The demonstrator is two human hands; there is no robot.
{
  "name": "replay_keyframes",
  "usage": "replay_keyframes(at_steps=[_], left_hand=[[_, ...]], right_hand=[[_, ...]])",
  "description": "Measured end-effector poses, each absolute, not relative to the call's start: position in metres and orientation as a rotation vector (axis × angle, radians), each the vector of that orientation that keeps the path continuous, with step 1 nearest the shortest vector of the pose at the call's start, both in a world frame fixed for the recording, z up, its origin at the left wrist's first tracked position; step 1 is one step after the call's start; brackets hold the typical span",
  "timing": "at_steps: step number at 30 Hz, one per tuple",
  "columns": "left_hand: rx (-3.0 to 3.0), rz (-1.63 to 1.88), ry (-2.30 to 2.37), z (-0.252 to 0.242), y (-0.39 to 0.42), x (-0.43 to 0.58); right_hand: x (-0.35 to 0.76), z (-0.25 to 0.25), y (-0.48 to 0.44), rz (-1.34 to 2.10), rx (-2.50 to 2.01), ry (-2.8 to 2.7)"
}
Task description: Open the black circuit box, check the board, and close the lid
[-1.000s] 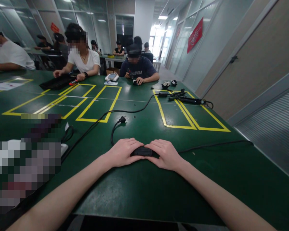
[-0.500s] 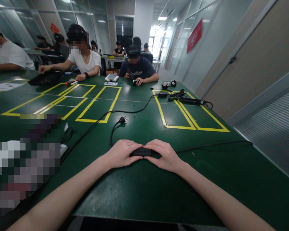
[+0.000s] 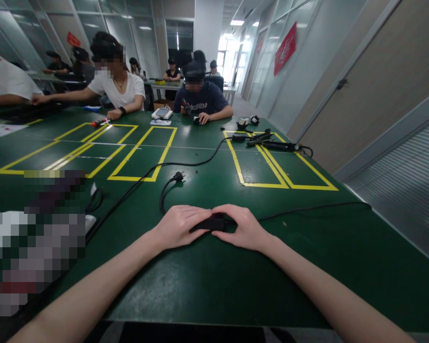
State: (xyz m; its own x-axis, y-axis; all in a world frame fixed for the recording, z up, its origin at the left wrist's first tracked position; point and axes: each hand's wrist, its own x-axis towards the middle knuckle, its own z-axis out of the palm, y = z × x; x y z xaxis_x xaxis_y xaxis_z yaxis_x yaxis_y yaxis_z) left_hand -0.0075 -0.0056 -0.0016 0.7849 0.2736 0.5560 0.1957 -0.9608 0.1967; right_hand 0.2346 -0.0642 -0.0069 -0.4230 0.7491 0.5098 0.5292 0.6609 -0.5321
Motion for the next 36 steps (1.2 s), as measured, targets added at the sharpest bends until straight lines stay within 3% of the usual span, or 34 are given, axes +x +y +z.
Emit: replay_keyframes(at_steps=[10,13,18,21,28,33,36], left_hand=[[3.158,1.164,0.117,0.008,-0.006,-0.002],[3.114,1.124,0.226,0.008,-0.006,-0.001],[2.805,0.824,0.693,0.004,-0.002,-0.007],[2.732,0.688,0.746,0.000,0.001,-0.010],[2.750,0.819,0.653,-0.003,0.004,-0.008],[2.795,1.210,0.604,0.005,0.003,-0.009],[2.804,1.234,0.539,0.006,0.002,-0.009]], right_hand=[[0.240,-0.006,-0.056,1.452,-1.132,-1.686],[0.240,-0.006,-0.057,1.280,-1.193,-1.751],[0.241,-0.004,-0.061,0.493,-1.185,-2.148],[0.242,-0.003,-0.061,0.325,-1.176,-2.278],[0.239,-0.004,-0.060,0.511,-1.229,-2.201],[0.264,0.003,-0.045,0.840,-1.341,-1.611],[0.293,0.019,-0.036,0.878,-1.320,-1.231]])
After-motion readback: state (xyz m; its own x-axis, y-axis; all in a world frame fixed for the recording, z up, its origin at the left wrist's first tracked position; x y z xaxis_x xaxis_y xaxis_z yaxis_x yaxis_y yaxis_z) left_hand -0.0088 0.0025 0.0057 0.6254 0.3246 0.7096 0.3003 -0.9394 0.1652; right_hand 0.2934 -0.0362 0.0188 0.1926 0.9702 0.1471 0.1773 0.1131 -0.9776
